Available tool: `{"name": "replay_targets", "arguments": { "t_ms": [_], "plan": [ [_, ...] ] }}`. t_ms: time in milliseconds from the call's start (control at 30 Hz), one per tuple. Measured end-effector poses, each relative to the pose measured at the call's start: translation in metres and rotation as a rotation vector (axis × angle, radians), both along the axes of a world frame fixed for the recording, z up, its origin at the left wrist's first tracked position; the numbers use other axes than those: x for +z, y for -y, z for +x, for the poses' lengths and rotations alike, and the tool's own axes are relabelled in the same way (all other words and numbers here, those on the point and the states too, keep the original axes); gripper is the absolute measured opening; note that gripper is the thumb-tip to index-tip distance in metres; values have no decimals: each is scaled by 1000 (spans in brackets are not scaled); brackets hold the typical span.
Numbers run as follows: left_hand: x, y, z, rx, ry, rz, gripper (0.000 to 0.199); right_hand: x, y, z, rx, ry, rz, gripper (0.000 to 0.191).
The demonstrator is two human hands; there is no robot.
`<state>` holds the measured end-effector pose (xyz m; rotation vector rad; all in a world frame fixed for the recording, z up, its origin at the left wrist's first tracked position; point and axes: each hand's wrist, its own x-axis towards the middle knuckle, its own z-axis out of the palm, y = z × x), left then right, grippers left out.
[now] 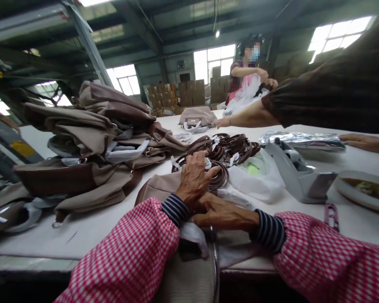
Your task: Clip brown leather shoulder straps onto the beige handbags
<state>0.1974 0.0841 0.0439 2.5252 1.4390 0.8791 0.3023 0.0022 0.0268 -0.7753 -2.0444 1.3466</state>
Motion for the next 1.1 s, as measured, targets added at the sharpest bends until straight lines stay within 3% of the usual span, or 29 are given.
{"name": "replay_targets", "arguments": {
  "t_ms": [100, 200, 300, 433, 567, 700, 867, 967, 1100],
  "plan": [
    [-11, -8, -20, 44, -110, -48, 35, 3, -7, 28, -140, -126, -72, 18],
    [-15, -14, -28, 63, -124, -73, 29, 0, -27, 58, -432, -111, 49, 20],
    [-8, -16, -27, 87, -116, -55, 21, -7, -48, 71, -528, -68, 108, 19],
    [5, -10, -27, 64, -9, 45, 10, -11, -61, 61, -502, -24, 176, 19],
    [9, -10, -35, 20, 255, -41, 14, -4, -68, 46, -426, -77, 207, 31],
    [9, -14, -39, -12, 395, -92, 10, -5, -83, 38, -361, -140, 135, 23],
    [9, -19, -34, 68, 348, -110, 22, -18, -94, 30, -354, -127, 44, 16],
    [8, -21, -31, 91, 321, -111, 27, -14, -92, 33, -383, -103, 117, 10],
    [7, -22, -34, 58, 445, -125, 28, 0, -85, 38, -406, 43, 474, 11]
  ]
}}
